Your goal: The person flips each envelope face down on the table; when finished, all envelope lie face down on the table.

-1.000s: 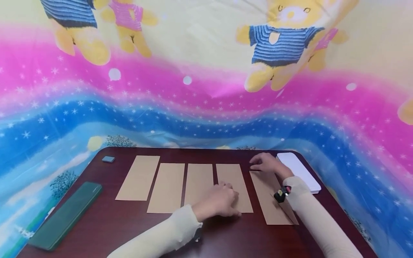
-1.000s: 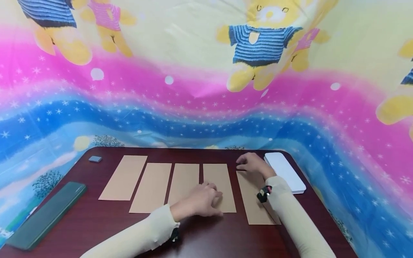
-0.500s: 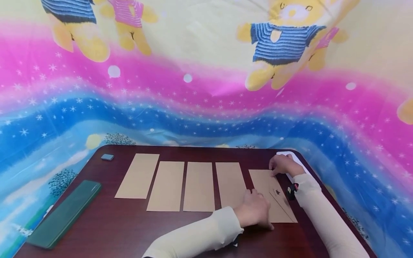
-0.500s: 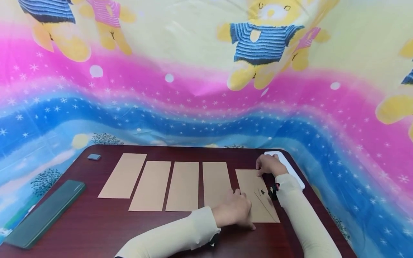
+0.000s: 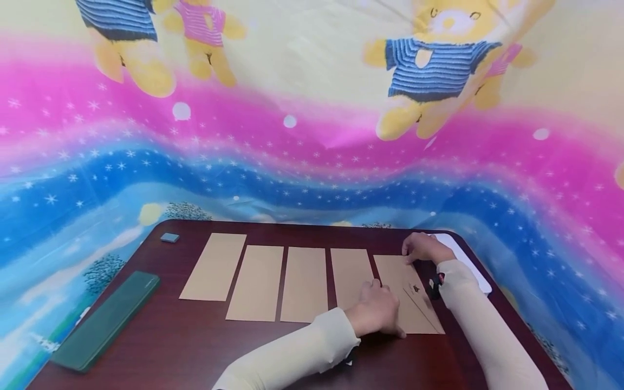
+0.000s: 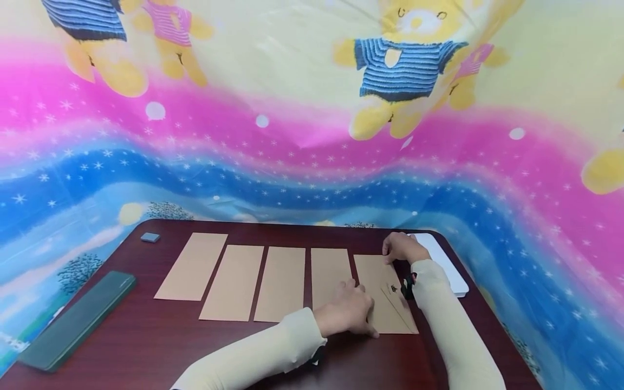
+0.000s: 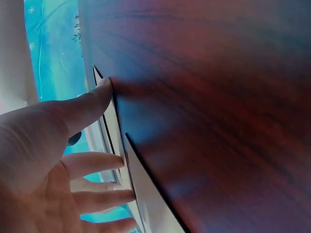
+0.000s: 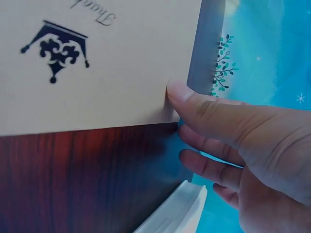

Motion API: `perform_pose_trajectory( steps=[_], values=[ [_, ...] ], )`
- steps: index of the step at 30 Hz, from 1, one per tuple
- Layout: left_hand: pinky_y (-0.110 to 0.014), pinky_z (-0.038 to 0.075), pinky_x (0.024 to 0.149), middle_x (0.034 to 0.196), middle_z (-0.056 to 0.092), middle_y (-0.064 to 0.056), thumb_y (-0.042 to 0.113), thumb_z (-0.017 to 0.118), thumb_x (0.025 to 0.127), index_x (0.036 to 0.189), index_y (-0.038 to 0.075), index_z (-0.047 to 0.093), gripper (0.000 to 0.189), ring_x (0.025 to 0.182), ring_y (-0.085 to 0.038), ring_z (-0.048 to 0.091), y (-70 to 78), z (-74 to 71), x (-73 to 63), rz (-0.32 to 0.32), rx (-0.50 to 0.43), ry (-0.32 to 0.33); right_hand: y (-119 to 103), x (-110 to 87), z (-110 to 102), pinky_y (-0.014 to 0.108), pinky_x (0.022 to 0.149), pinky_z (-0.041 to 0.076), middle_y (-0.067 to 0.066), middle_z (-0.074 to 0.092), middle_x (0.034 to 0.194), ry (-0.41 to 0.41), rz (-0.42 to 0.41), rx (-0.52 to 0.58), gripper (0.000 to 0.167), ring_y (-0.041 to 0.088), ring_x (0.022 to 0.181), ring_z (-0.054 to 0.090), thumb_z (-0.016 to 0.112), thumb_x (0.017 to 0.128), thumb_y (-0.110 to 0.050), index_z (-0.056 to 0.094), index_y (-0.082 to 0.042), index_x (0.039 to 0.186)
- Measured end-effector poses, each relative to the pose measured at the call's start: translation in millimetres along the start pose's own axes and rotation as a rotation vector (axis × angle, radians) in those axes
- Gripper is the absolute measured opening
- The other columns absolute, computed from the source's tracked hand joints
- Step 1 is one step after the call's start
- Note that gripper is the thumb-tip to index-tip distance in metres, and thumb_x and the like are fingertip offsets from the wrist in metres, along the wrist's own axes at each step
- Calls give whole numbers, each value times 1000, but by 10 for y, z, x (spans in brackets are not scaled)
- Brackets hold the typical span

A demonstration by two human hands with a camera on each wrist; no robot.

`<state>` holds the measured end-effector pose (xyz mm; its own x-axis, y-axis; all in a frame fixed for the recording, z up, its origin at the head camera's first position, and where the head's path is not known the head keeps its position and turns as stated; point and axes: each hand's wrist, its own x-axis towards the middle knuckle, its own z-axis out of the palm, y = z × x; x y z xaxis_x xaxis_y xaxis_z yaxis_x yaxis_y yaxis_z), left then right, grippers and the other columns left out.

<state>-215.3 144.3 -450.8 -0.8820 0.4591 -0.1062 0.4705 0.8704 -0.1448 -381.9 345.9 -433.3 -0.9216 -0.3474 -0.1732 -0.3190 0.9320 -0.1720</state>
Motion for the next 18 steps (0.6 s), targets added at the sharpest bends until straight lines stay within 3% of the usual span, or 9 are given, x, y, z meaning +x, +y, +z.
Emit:
perform_pose_trajectory(
  steps=[4,7,10,13,18],
  values=[
    [-33,42,89,112,67,16,88,70,66,110,41,72,65,110,-12,53,15,19,32,-6,7,6,18,9,-24,51,85,51,2,70,90,-61,37,41,13,17,79,60,83,87,-20,74,-12,92],
    [-32,43,89,113,68,17,87,70,67,109,43,72,61,110,-12,54,15,11,34,3,15,5,45,21,-59,40,74,49,4,68,93,-112,76,87,4,19,79,57,71,92,-14,74,-12,93],
    [-30,45,90,115,69,18,86,69,69,108,44,71,58,111,-12,54,16,-4,30,22,17,4,87,23,-92,37,73,46,7,68,99,-118,72,107,18,21,83,55,58,89,-4,74,-11,95],
    [-29,45,89,115,69,18,87,68,70,109,43,71,59,111,-12,54,8,-13,25,35,24,0,131,6,-103,37,73,50,11,70,102,-86,-4,113,30,23,87,60,50,88,7,74,-8,97],
    [-28,44,90,113,69,19,88,67,70,105,42,73,58,111,-11,55,-24,-8,18,47,31,2,227,-74,-35,40,77,59,13,75,103,6,-149,123,40,26,94,70,53,86,20,78,-7,101]
  ],
)
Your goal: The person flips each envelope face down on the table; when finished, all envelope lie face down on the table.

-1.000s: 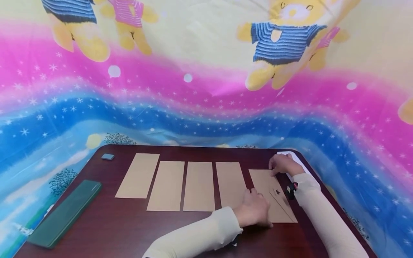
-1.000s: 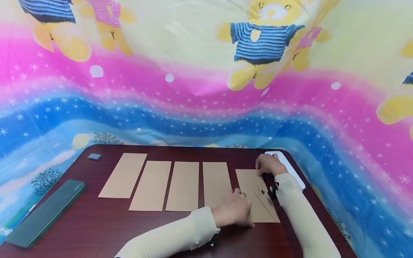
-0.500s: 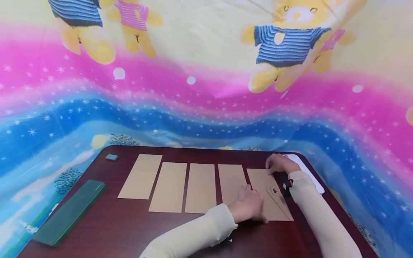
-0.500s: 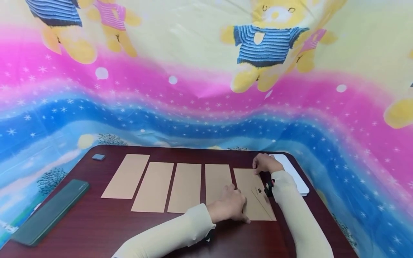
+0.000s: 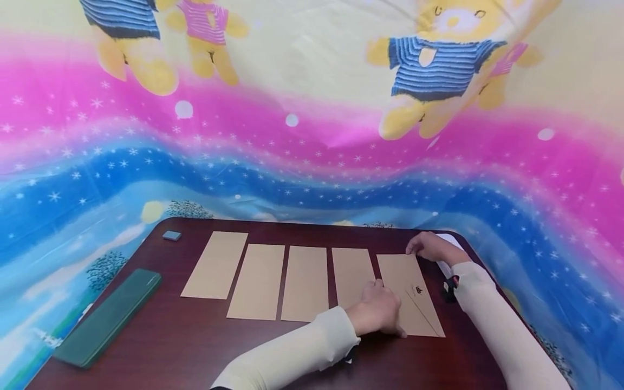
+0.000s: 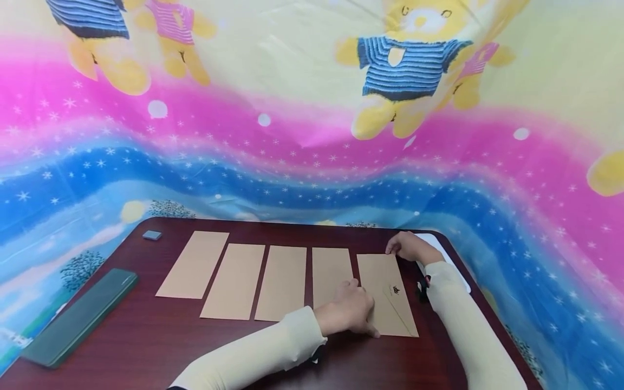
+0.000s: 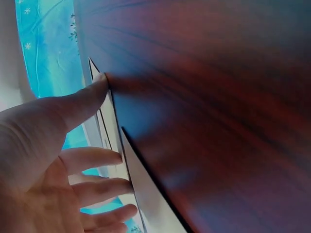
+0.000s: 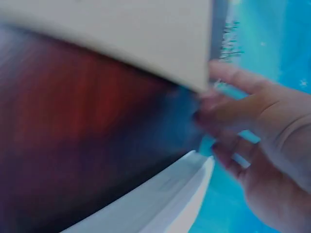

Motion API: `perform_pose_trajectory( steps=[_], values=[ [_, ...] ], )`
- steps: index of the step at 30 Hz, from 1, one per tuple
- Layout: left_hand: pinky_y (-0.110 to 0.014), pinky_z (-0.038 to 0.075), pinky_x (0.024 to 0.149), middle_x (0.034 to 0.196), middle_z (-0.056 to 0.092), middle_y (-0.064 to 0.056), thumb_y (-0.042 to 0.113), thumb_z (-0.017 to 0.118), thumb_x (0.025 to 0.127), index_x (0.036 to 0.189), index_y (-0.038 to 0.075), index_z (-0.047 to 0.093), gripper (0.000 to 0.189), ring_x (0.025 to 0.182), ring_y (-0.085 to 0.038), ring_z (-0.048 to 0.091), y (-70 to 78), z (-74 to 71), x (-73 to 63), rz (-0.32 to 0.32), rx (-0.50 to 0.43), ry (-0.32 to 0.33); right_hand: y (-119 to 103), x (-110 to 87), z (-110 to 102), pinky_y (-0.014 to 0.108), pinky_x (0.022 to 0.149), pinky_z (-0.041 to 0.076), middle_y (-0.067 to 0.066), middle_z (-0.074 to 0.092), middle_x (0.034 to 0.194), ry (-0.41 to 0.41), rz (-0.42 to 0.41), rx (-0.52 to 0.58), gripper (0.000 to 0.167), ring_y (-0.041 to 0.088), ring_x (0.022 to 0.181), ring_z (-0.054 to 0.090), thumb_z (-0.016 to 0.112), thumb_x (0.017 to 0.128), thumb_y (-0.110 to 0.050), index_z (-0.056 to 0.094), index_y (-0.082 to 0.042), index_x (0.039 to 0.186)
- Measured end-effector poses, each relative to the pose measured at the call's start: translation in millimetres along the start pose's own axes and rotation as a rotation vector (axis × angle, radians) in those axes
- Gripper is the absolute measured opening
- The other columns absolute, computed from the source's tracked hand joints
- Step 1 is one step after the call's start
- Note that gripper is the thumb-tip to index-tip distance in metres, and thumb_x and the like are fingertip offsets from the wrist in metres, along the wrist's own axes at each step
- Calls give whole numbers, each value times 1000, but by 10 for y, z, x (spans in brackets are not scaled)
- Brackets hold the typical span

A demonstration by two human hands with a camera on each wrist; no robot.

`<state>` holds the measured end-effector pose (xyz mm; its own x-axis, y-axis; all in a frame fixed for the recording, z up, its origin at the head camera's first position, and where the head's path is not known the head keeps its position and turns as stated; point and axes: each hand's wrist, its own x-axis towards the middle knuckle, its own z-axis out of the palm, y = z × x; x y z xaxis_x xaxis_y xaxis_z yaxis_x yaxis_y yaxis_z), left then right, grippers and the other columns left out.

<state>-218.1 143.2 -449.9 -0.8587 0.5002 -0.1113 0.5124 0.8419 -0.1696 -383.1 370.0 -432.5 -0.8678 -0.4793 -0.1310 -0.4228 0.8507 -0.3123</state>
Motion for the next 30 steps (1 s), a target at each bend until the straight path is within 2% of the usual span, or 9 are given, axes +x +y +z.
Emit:
perform_pose_trajectory(
  steps=[7,12,16,20,24,27,30],
  values=[
    [-28,43,87,104,69,18,88,66,70,100,40,72,57,106,-11,55,-21,14,2,24,-5,16,77,-152,55,32,71,60,9,78,109,93,-97,-50,31,25,93,73,76,85,7,82,-14,107],
    [-25,44,87,106,69,18,89,66,70,104,37,73,63,103,-9,56,-23,19,-2,34,-15,7,83,-191,-7,34,76,61,8,79,107,185,-186,-92,27,29,99,73,77,86,2,83,-14,107],
    [-24,45,92,110,66,16,89,66,70,113,29,69,73,108,-8,56,-36,28,-14,44,-25,14,36,-195,-90,36,79,60,9,78,110,229,-219,-56,26,31,102,72,74,90,0,82,-15,110],
    [-24,46,93,119,66,12,87,67,70,130,19,61,91,113,-10,56,-60,23,-23,51,-36,44,-44,-155,-155,36,83,59,10,77,116,240,-192,43,25,35,111,70,71,93,-2,82,-17,111],
    [-24,46,87,116,66,10,85,69,71,132,16,58,93,107,-11,56,-71,6,-26,73,-30,78,-134,-81,-171,30,91,56,9,76,123,223,-155,182,23,34,123,67,69,97,-9,80,-19,115],
    [-25,46,87,115,66,11,83,70,72,134,16,58,92,106,-11,56,-65,-3,-33,80,-41,74,-194,-31,-146,25,97,52,7,73,130,215,-132,301,23,23,128,65,68,100,-17,78,-18,121],
    [-25,46,93,126,67,11,81,70,74,147,12,52,102,115,-11,56,-61,-3,-47,79,-62,59,-238,4,-102,22,99,50,6,70,136,206,-123,400,29,7,127,62,66,101,-24,74,-16,128]
  ],
)
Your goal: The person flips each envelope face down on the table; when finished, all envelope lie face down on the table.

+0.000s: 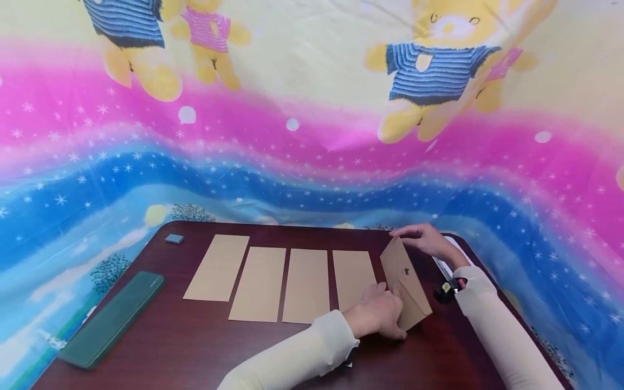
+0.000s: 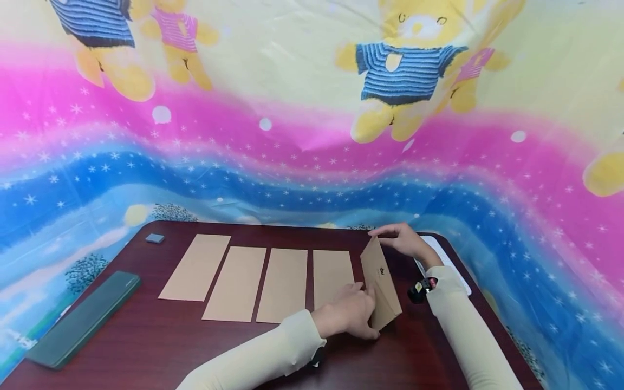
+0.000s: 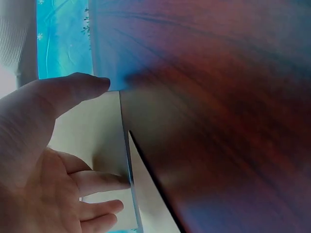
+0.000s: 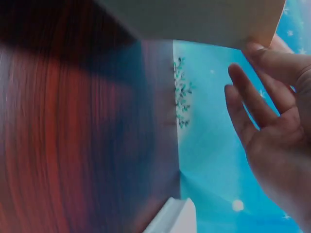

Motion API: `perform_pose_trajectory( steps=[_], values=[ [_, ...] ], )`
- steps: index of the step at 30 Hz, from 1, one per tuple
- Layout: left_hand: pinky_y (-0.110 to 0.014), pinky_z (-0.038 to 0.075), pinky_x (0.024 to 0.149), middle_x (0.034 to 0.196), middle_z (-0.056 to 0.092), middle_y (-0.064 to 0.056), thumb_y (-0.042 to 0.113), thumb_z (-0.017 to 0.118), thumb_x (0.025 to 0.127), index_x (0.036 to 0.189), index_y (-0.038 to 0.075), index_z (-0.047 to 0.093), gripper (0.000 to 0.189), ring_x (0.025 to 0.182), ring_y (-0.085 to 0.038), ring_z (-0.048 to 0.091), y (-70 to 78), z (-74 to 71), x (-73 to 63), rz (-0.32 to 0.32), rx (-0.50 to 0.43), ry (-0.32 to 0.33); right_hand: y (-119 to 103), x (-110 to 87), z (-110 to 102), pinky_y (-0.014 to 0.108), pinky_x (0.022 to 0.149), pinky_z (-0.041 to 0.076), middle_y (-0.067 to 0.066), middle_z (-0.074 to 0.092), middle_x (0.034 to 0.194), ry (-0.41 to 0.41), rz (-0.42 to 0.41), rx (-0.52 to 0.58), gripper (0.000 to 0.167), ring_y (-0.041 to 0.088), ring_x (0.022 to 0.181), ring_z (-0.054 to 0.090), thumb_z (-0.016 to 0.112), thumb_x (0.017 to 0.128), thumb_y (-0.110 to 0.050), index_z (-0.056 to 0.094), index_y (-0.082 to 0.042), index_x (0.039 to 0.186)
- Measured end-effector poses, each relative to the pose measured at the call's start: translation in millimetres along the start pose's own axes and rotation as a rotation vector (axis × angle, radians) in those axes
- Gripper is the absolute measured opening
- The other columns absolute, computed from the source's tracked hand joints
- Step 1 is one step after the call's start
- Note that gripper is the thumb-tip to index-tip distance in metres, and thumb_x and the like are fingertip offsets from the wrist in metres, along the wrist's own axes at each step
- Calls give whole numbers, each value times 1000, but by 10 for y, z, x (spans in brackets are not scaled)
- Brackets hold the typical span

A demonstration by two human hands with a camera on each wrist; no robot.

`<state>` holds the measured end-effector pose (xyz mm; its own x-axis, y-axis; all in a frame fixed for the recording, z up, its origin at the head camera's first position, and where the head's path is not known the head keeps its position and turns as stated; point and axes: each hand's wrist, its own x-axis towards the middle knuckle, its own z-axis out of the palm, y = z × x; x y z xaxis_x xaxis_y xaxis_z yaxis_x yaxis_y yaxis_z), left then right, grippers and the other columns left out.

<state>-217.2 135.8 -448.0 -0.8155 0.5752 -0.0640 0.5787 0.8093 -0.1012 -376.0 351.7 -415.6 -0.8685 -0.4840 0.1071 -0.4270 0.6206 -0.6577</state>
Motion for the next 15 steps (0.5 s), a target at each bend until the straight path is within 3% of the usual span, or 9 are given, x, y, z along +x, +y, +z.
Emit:
perform_pose_trajectory(
  steps=[4,10,15],
  values=[
    [-25,45,101,136,65,10,81,69,75,156,11,44,110,125,-11,54,-8,11,-3,8,-23,-10,13,15,83,20,99,50,7,68,139,0,7,94,33,-5,123,59,65,102,-27,71,-18,133],
    [-27,45,101,133,68,10,82,67,76,154,11,47,108,123,-12,56,-39,25,3,22,-40,5,-3,22,140,19,98,50,7,66,141,-4,0,164,32,-7,124,58,65,102,-27,71,-22,133],
    [-30,44,98,123,72,11,88,64,72,151,13,50,109,120,-13,60,-75,-18,-11,-37,-122,4,-21,25,128,21,99,50,5,67,141,-4,17,139,31,-3,125,59,66,101,-30,72,-27,131]
  ],
)
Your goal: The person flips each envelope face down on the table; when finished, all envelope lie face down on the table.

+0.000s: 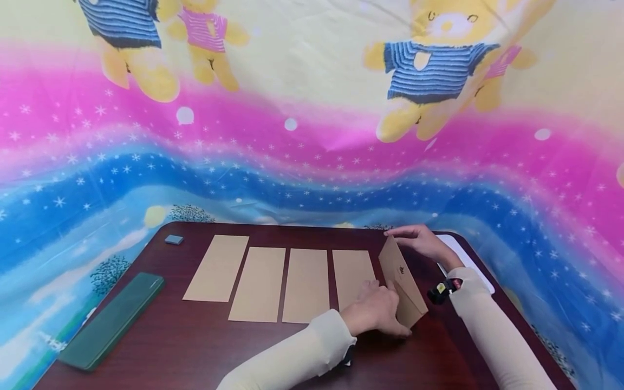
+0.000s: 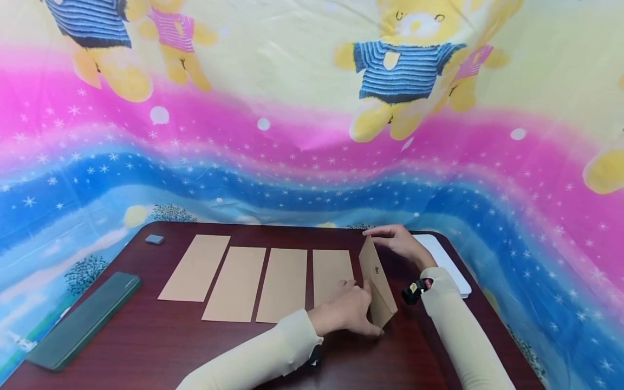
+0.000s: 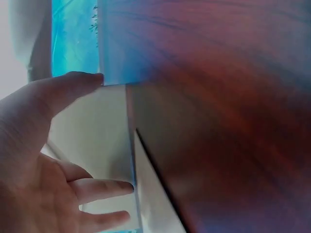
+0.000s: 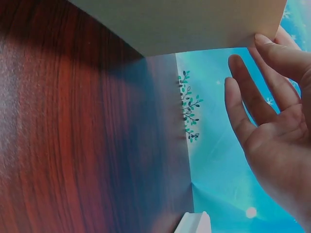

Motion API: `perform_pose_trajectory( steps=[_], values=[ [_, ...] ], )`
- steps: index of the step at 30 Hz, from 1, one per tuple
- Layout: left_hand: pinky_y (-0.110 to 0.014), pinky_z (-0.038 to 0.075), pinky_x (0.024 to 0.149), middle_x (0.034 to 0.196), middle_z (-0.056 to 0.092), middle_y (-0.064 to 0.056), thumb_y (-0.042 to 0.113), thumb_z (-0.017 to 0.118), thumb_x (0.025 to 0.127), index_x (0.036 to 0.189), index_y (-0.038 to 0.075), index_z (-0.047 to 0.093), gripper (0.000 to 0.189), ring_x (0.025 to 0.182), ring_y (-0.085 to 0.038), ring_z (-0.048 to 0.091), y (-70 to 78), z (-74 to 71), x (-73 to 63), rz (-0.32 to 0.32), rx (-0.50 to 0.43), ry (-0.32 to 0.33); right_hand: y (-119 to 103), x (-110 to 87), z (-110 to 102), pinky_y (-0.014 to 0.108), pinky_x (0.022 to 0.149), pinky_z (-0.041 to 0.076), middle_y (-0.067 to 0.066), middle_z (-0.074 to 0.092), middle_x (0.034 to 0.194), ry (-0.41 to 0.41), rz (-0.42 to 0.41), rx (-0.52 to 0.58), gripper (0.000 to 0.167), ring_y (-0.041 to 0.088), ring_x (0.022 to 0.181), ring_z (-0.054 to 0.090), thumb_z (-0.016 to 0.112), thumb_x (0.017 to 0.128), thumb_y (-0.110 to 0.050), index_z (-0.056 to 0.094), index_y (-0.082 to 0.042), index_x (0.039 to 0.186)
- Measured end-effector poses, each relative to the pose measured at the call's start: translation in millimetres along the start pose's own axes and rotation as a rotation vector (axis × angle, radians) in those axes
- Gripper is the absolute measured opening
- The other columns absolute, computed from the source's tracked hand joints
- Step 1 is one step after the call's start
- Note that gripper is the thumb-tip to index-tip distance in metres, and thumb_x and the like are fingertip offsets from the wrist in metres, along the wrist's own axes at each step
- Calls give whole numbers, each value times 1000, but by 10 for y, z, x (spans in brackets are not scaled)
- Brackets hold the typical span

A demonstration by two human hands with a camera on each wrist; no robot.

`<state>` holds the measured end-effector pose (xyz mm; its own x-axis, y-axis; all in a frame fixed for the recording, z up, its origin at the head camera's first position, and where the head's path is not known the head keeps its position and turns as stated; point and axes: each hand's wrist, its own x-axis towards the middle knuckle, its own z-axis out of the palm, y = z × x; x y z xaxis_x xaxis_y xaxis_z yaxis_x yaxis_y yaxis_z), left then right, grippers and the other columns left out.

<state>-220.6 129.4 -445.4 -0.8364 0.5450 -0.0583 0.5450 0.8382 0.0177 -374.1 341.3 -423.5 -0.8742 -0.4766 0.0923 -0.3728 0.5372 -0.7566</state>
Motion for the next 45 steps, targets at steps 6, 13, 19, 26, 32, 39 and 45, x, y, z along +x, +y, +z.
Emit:
perform_pose_trajectory(
  steps=[6,13,19,26,32,39,45],
  values=[
    [-27,51,92,127,69,3,85,65,75,162,11,29,119,109,-14,66,-37,-140,-102,-14,-171,99,-27,35,-38,40,107,51,6,67,141,-6,-3,-62,29,15,134,58,64,102,-27,72,-27,130],
    [-25,55,87,145,58,3,69,67,86,165,31,21,98,111,-10,67,-62,-223,-173,113,-246,199,-71,68,-50,51,107,50,7,66,142,-17,-13,-85,28,24,135,58,64,102,-25,73,-26,128],
    [-31,55,94,147,58,4,70,60,91,161,33,35,83,120,-10,65,-105,-204,-190,158,-266,256,-78,92,-63,39,103,54,8,66,141,-33,-9,-97,28,20,130,62,65,102,-24,74,-25,128],
    [-35,54,97,145,59,6,72,54,93,156,35,43,74,124,-9,61,-149,-176,-186,196,-306,311,-99,87,-94,35,96,58,15,63,143,-61,-11,-41,30,8,119,67,64,102,-21,72,-18,131],
    [-36,53,95,143,59,7,75,51,92,155,37,46,74,122,-9,61,-154,-142,-155,210,-314,342,-42,93,-99,33,90,60,13,69,135,-80,-50,51,37,-2,112,68,62,103,-11,65,-6,139],
    [-32,51,94,143,58,9,75,50,93,154,38,46,72,119,-7,60,-157,-119,-134,233,-316,344,153,57,31,33,95,58,22,67,135,-96,27,49,42,12,121,68,60,104,-17,58,-6,145],
    [-27,49,89,138,59,9,74,51,94,150,40,51,66,116,-5,58,-147,-103,-132,260,-302,361,317,22,188,49,103,51,16,69,134,-89,74,-66,36,36,130,61,60,103,-13,65,-4,137]
  ],
)
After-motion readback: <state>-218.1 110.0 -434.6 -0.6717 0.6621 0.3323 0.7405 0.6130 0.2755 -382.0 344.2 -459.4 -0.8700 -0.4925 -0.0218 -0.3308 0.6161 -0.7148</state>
